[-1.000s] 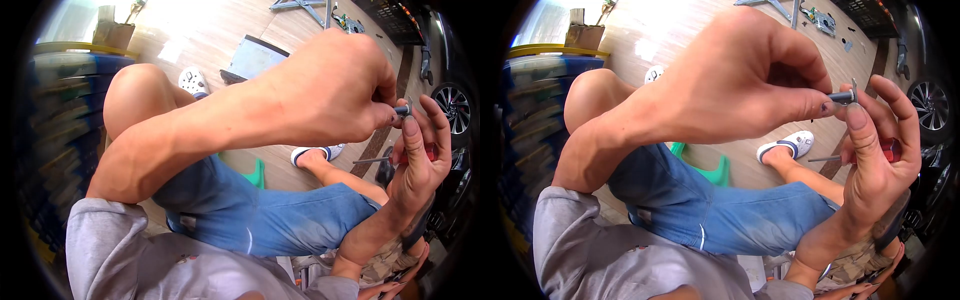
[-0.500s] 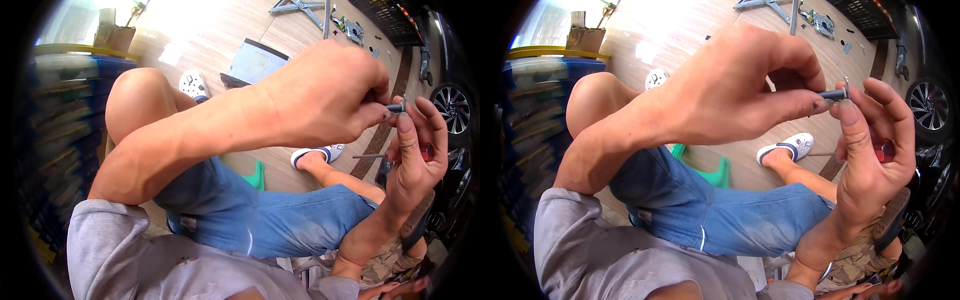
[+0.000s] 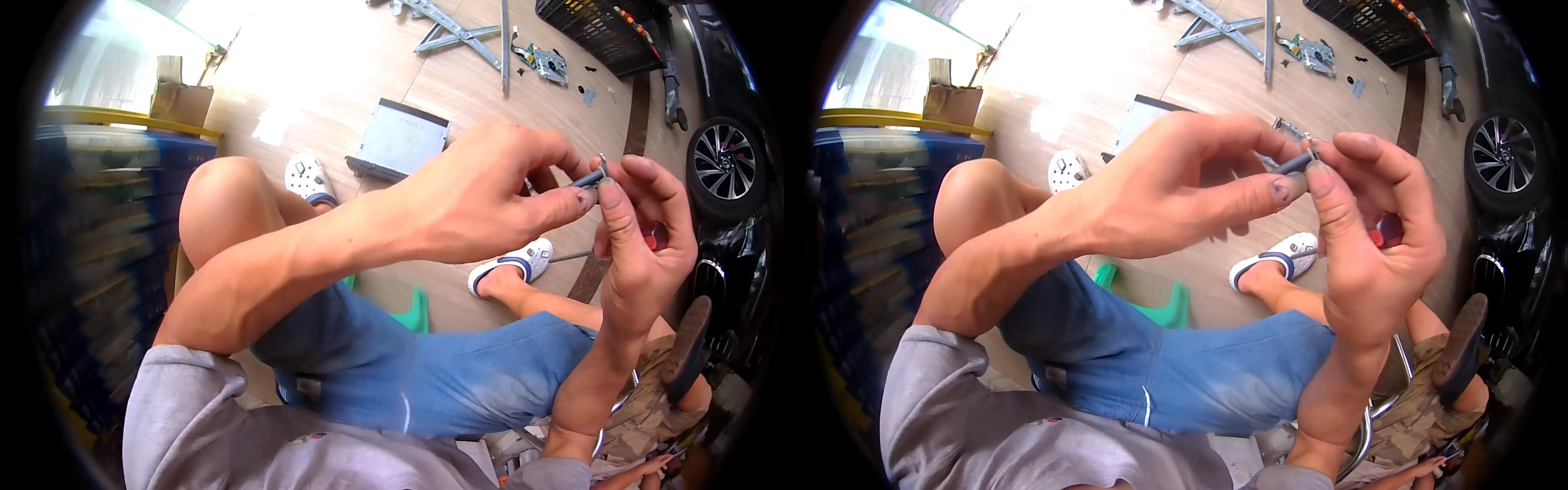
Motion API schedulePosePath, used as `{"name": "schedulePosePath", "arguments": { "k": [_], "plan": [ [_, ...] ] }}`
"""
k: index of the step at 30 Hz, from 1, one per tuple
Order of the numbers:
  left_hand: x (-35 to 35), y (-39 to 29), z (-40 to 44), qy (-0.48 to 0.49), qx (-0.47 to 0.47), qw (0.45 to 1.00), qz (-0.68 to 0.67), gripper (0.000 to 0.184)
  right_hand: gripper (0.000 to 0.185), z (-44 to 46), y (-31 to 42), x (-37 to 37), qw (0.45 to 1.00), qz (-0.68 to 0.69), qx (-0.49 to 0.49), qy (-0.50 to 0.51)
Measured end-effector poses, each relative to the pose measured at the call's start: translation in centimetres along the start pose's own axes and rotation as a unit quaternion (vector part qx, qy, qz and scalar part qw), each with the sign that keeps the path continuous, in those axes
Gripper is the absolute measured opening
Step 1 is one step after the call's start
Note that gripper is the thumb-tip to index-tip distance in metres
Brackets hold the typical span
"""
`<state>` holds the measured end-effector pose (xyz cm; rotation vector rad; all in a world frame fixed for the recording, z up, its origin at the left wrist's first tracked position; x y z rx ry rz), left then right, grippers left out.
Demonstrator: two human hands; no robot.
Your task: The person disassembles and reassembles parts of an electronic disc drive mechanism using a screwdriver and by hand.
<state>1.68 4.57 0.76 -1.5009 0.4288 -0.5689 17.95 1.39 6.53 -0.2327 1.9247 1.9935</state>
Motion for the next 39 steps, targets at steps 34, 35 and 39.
{"name": "schedulePosePath", "arguments": {
  "k": [34, 35, 39],
  "plan": [
    [1.4, -0.3, -0.4, 0.122, -0.175, 0.949, -0.233, 0.054, 0.035, -0.3, 1.4, -2.1, 0.998, 0.057, -0.014, 0.037],
    [1.5, -0.4, -0.3, 0.127, -0.177, 0.945, -0.244, 0.051, 0.034, -0.3, 1.3, -2.1, 0.997, 0.07, -0.007, 0.036],
    [1.7, -0.3, -0.3, 0.123, -0.172, 0.947, -0.242, 0.046, 0.034, -0.2, 1.2, -2.3, 0.997, 0.065, -0.003, 0.04]
  ]
}}
Point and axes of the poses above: each hand's wrist, its own z-axis towards the middle knuckle, its own x-axis out of the palm, y = z × x, the point moved 6 cm from there along z, towards the middle knuckle, and after that the axes turned 4 degrees about x, right-handed, at the moved point
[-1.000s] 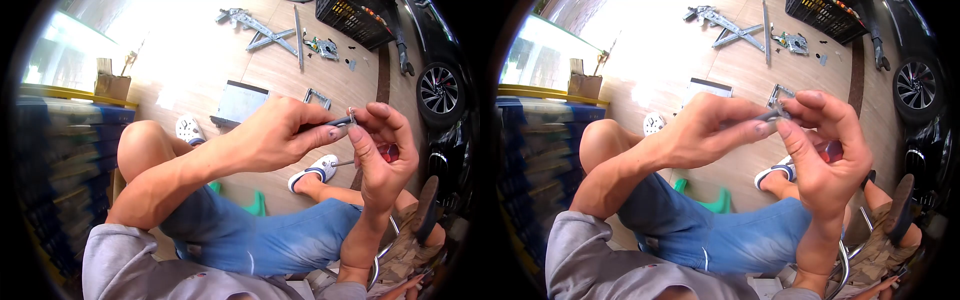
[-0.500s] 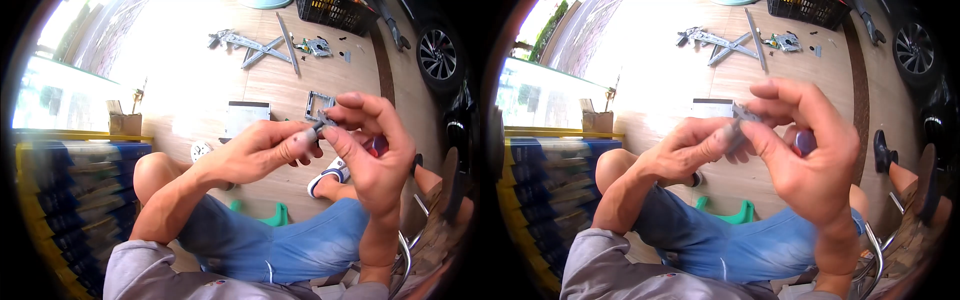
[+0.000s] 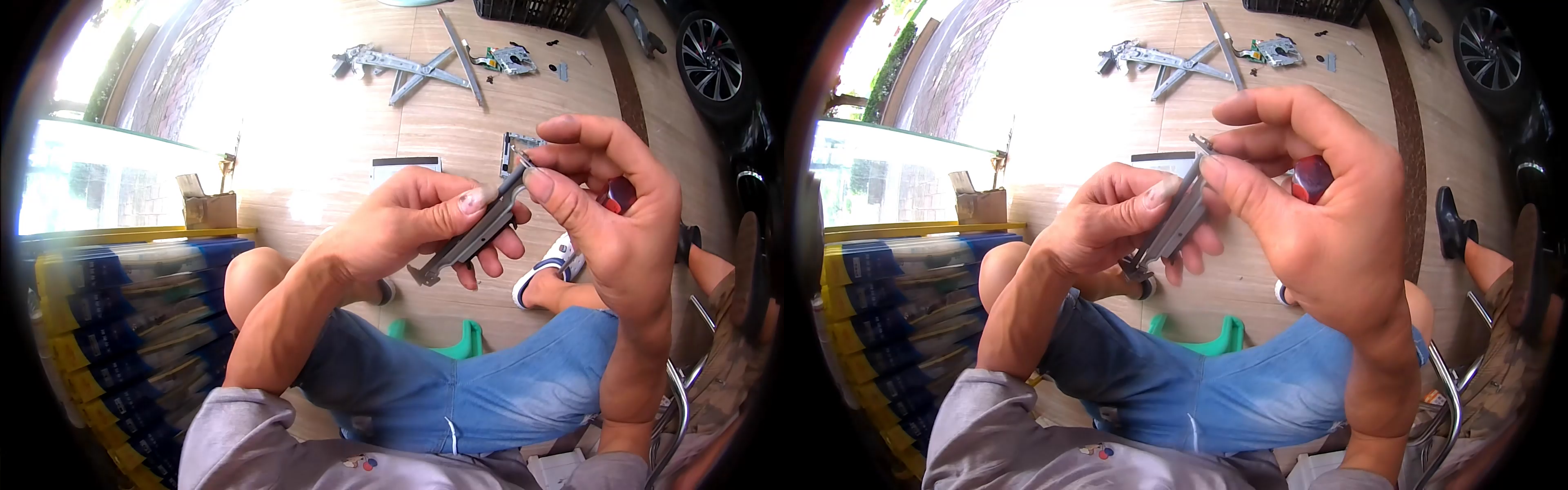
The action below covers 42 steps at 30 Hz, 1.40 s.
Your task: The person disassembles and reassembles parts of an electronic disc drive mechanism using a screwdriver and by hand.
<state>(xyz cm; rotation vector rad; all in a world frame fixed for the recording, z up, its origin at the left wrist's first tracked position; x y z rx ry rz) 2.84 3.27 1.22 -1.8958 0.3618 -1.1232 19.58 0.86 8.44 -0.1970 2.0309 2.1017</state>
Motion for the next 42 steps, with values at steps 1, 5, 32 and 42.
{"name": "schedulePosePath", "arguments": {
  "k": [1, 5, 32, 42],
  "plan": [
    [0.04, 0.06, 0.02, -0.001, -0.002, 1.0, 0.006, 0.045, 0.034, 0.02, -0.08, 0.0, 1.0, -0.001, 0.001, 0.0],
    [-0.07, 0.19, 0.01, -0.005, 0.001, 1.0, 0.027, 0.045, 0.034, -0.08, 0.11, 0.17, 1.0, -0.011, 0.007, 0.004],
    [-0.61, 0.25, 0.22, -0.021, 0.007, 0.997, 0.079, 0.035, 0.036, 0.29, -0.25, 0.79, 1.0, -0.02, 0.011, 0.004],
    [-0.56, 0.07, 0.39, -0.021, 0.031, 0.995, 0.088, 0.048, 0.034, 0.23, -0.2, 0.59, 0.999, -0.034, -0.002, -0.004]
  ]
}}
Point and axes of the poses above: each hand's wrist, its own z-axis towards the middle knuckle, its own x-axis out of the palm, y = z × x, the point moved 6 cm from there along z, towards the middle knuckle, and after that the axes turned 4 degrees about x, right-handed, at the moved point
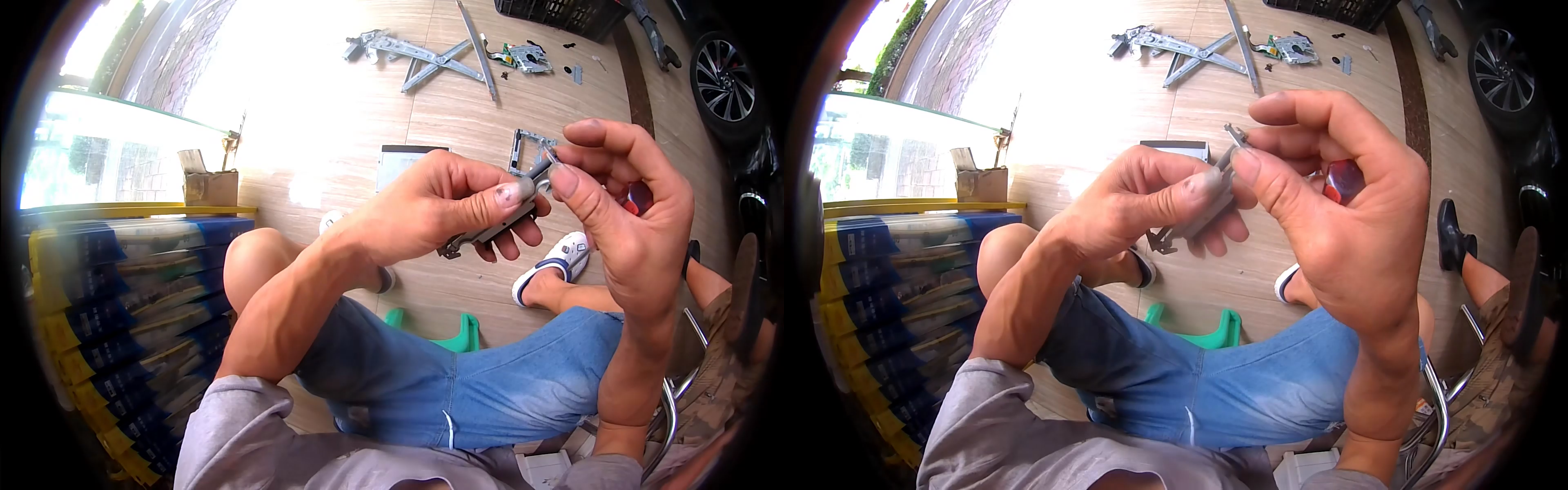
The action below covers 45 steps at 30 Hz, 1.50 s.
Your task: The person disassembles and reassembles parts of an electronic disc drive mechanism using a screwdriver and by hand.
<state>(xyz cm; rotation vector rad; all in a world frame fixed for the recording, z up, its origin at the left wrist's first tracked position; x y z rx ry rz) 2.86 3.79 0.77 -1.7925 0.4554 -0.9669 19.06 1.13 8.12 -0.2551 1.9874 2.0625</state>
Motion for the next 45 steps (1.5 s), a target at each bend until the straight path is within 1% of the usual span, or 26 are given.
{"name": "schedulePosePath", "arguments": {
  "k": [6, 21, 27, 34, 37, 42, 45],
  "plan": [
    [0.2, 0.1, 0.0, 0.011, 0.007, 1.0, -0.001, 0.052, 0.034, -0.2, -0.1, -0.2, 1.0, 0.002, 0.007, -0.004],
    [-0.1, -0.1, -0.1, 0.011, -0.002, 1.0, -0.022, 0.051, 0.032, 0.1, 0.0, 0.1, 1.0, -0.002, -0.003, -0.001],
    [-0.3, -0.1, -0.1, 0.011, 0.001, 1.0, -0.016, 0.052, 0.03, 0.3, -0.1, 0.1, 1.0, -0.017, 0.001, 0.005],
    [-0.1, -0.1, -0.3, -0.002, -0.007, 0.999, -0.05, 0.052, 0.03, 0.5, -0.6, 0.2, 0.999, -0.044, 0.0, 0.001],
    [-0.2, -0.1, -0.4, -0.003, -0.014, 0.998, -0.063, 0.051, 0.03, 0.7, -1.0, 0.6, 0.999, -0.034, 0.015, -0.004],
    [-0.2, 0.3, -0.4, -0.016, -0.025, 0.995, -0.095, 0.049, 0.022, 1.1, -1.9, 1.0, 0.996, -0.018, 0.079, 0.024],
    [-0.2, 0.7, -0.1, -0.031, -0.006, 0.989, -0.142, 0.048, 0.02, 1.3, -2.2, 1.4, 0.995, -0.017, 0.092, 0.036]
  ]
}}
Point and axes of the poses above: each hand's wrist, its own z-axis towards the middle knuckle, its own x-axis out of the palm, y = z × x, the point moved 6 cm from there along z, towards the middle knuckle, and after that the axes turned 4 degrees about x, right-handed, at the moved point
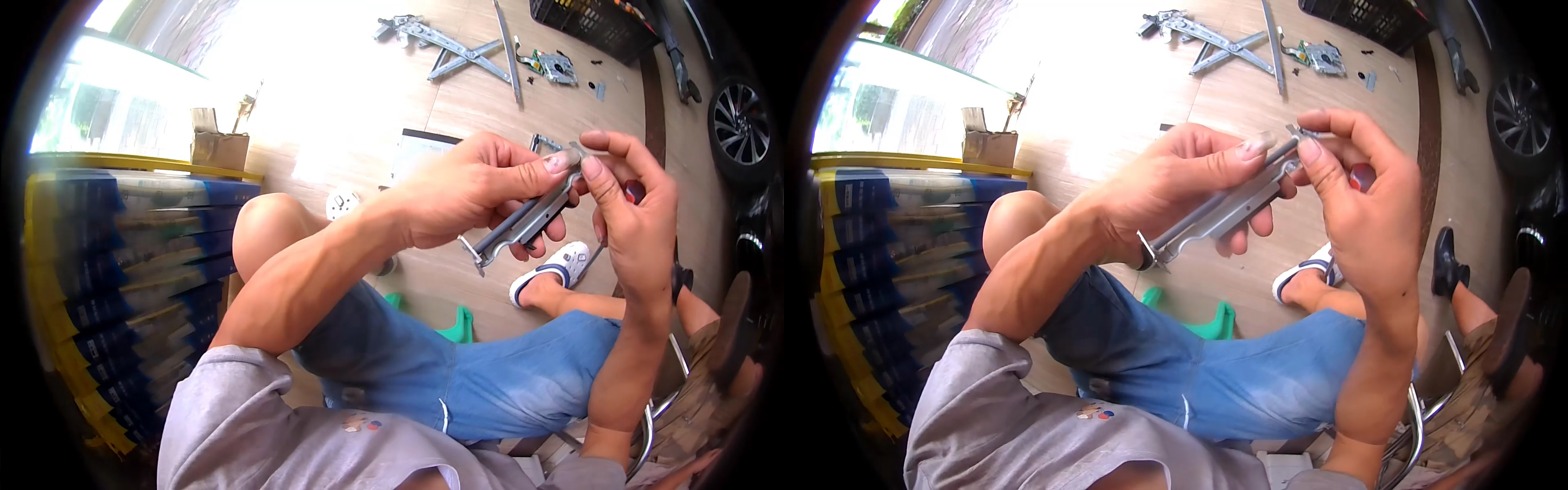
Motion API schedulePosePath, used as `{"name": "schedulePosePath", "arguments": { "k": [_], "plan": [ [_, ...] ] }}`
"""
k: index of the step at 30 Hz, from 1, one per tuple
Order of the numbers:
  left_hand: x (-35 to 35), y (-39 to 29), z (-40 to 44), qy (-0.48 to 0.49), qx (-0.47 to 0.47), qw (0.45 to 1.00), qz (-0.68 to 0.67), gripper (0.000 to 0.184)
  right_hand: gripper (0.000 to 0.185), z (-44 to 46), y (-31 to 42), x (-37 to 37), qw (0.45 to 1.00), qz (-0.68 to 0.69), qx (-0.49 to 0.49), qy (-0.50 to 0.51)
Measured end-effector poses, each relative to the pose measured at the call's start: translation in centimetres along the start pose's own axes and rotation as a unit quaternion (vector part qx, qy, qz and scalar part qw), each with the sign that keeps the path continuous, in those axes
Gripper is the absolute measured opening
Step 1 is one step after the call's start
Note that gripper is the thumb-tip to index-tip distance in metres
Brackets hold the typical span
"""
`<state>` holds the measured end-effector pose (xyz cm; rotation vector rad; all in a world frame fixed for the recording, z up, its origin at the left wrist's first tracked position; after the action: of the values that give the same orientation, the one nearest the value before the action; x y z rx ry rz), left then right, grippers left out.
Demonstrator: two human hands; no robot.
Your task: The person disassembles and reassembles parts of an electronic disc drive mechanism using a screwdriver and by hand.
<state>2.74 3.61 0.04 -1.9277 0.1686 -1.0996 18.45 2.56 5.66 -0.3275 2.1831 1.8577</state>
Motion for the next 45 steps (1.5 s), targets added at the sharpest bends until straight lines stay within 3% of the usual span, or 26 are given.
{"name": "schedulePosePath", "arguments": {
  "k": [5, 9, 22, 39, 45],
  "plan": [
    [-0.4, 0.6, 0.4, -0.007, -0.02, 0.998, -0.06, 0.047, 0.02, 0.3, -0.5, 0.3, 1.0, -0.012, 0.021, 0.005],
    [-0.7, 1.0, 0.6, -0.048, -0.016, 0.998, -0.047, 0.044, 0.021, 0.5, -1.1, 0.9, 1.0, -0.005, 0.025, -0.008],
    [-1.0, 1.2, 0.8, -0.042, 0.028, 0.997, -0.063, 0.046, 0.021, 1.1, -2.2, 1.9, 0.999, 0.031, 0.024, 0.001],
    [-1.1, 1.1, 0.3, -0.061, 0.007, 0.998, -0.035, 0.048, 0.022, 1.0, -2.1, 2.2, 1.0, -0.005, 0.01, -0.024],
    [-0.9, 0.7, 0.2, -0.058, 0.02, 0.998, -0.026, 0.045, 0.02, 0.8, -2.3, 2.0, 0.999, 0.043, 0.018, 0.0]
  ]
}}
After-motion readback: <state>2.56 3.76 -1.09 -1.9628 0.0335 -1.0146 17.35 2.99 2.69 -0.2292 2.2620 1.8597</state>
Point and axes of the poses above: each hand's wrist, its own z-axis towards the middle knuckle, its own x-axis out of the palm, y = z × x, the point moved 6 cm from there along z, towards the middle knuckle, and after that the axes turned 4 degrees about x, right-handed, at the moved point
